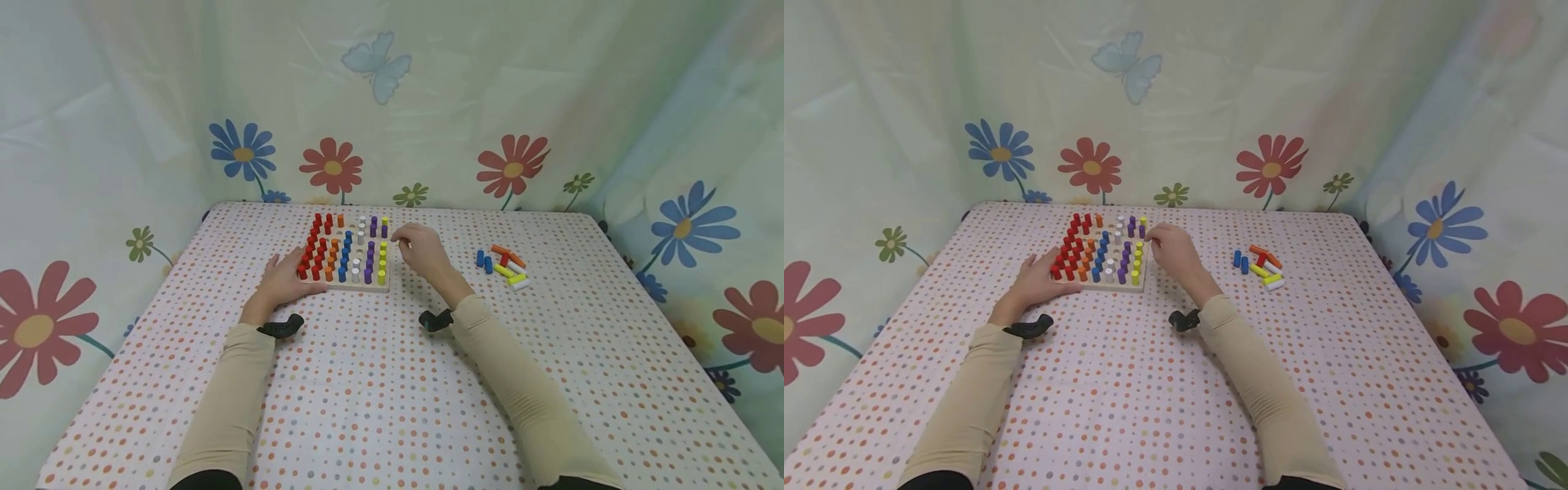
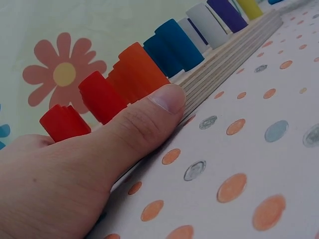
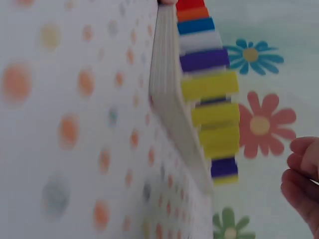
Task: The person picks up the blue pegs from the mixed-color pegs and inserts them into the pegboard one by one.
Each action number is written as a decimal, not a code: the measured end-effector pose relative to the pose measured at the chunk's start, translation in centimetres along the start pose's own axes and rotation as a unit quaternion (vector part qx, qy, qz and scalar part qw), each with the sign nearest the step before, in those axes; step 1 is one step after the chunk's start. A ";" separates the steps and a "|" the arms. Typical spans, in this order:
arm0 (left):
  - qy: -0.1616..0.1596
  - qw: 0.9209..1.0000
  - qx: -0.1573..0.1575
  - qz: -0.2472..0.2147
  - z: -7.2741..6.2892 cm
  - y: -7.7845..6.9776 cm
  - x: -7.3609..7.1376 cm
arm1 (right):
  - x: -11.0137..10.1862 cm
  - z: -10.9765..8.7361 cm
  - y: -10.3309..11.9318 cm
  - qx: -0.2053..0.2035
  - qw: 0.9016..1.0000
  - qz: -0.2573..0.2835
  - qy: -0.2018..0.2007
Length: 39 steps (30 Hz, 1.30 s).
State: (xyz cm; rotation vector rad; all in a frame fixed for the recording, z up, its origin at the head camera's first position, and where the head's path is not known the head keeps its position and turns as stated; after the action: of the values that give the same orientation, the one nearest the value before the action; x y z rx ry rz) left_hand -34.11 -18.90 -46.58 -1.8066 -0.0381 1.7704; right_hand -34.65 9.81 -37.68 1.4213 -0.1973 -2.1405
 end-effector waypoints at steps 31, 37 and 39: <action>-0.009 1.000 -0.011 -0.006 -0.1 0.5 -0.3 | -3.9 -2.8 -17.3 0.196 0.935 -0.157 0.251; -0.002 1.000 -0.002 -0.005 0.1 0.1 -0.3 | -4.2 -3.0 -17.6 0.199 0.936 -0.163 0.240; 0.003 1.000 -0.003 -0.002 0.0 0.2 -0.2 | -4.2 -3.1 -17.6 0.197 0.939 -0.154 0.235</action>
State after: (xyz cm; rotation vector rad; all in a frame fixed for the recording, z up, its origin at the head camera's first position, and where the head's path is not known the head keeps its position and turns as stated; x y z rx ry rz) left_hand -34.17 -19.11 -46.50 -1.8142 -0.0446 1.7645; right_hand -37.19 27.21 -42.90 2.2862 -0.2396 -1.9866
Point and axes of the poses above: each hand's wrist, its own z-axis towards the middle knuckle, its own x-axis out of the palm, y = z × x, the point moved 5 cm from there along z, towards the middle knuckle, and after that the axes turned 13 degrees about x, right-handed, at the moved point
